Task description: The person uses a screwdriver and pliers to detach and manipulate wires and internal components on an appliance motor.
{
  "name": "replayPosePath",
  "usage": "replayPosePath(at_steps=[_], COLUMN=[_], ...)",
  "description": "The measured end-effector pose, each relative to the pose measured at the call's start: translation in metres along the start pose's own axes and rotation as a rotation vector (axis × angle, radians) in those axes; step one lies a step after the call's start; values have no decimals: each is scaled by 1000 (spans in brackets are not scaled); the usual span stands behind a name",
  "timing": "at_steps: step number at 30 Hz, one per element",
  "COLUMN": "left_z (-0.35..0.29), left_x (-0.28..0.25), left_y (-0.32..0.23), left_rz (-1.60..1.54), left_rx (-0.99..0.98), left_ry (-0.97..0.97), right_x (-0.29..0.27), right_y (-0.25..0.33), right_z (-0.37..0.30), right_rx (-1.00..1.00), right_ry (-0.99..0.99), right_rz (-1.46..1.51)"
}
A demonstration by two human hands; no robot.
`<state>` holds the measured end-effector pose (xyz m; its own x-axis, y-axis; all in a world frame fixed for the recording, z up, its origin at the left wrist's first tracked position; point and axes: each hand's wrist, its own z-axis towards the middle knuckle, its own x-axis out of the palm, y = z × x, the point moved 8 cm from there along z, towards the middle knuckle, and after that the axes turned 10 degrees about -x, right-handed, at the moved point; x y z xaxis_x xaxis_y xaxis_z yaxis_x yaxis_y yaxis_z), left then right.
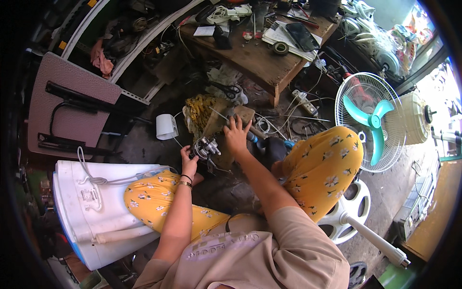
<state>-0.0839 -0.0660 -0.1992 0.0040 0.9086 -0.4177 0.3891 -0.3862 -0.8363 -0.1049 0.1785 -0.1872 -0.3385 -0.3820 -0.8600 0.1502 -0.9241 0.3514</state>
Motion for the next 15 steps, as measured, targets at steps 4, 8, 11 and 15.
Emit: replayPosePath(at_steps=[4,8,11,15], left_z=[-4,4,10,23], left_x=[3,12,29,23], left_y=[-16,-30,-40,-53], left_rz=[123,308,324,263], left_rx=[8,100,188,343], left_ry=[48,-31,50,40], right_x=[-19,-4,3,0], right_y=[14,5,1,6], right_z=[18,29,26,40], right_rx=[-117,-73,126,156], right_ry=[-105,39,111,93], right_rz=[7,283,569,732])
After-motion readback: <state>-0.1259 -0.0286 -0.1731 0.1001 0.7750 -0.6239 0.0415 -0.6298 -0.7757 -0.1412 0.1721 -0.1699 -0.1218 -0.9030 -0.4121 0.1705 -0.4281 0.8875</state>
